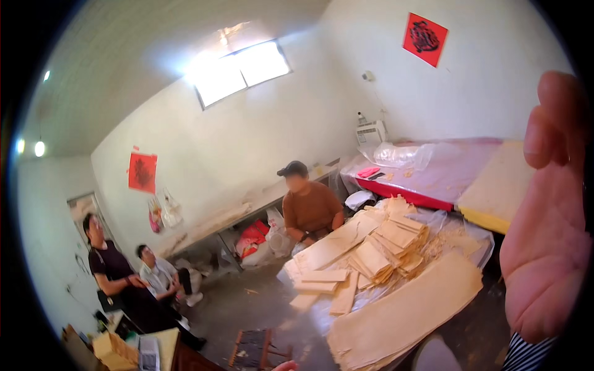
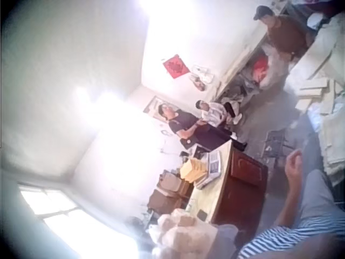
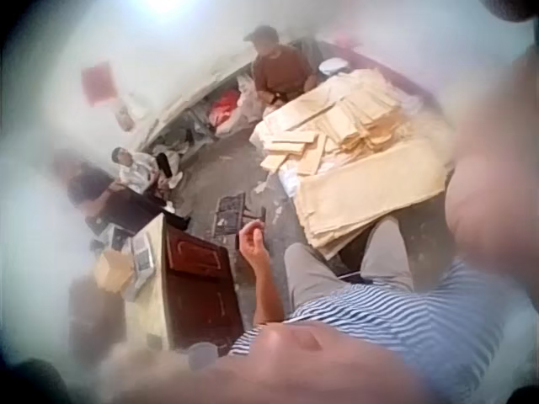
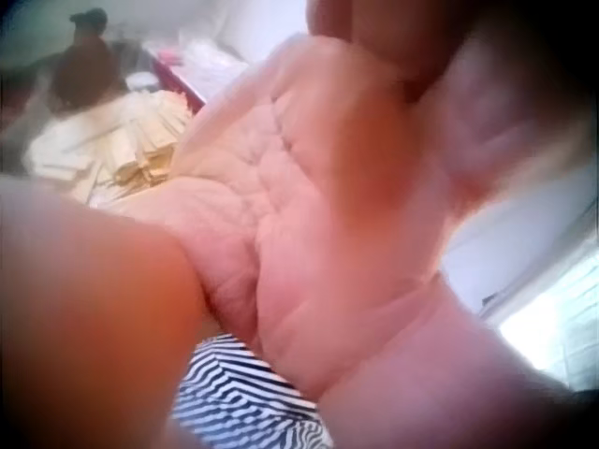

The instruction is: The person handles large tan sheets by folding, smoothing, and stacking them onto a table, eventually moving a finished stack onto a scale.

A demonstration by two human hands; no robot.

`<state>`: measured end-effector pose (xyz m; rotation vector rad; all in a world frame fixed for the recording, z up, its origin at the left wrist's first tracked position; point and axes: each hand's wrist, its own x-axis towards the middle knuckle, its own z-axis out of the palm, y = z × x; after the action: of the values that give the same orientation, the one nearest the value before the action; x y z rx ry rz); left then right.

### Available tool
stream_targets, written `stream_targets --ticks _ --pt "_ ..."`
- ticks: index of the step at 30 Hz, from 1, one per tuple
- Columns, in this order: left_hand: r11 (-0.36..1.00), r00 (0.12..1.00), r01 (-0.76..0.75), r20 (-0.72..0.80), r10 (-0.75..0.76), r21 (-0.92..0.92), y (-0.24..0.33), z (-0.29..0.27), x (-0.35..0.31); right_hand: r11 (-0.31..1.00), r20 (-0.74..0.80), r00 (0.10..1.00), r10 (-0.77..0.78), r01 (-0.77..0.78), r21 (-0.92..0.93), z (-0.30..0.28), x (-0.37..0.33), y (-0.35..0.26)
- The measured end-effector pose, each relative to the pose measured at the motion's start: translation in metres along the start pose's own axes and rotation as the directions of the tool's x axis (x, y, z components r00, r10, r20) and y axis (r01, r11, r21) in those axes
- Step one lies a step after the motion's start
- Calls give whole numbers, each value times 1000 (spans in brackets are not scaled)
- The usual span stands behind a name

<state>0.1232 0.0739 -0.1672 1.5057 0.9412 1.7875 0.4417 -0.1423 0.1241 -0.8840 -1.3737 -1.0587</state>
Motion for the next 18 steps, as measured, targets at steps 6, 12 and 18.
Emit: stream_targets --ticks 6,12,18 --pt "982 981 147 112 -161 121 -23 -9 -10 999 12 1000 7 -7 31 38 -8 11" --pt "965 972 176 120 -201 193 -35 -19 -41 991 5 1000 14 -14 133 65 -14 26" --pt "932 906 330 227 -358 150 -52 5 -66 997 -17 1000 17 -15 82 52 -18 30"
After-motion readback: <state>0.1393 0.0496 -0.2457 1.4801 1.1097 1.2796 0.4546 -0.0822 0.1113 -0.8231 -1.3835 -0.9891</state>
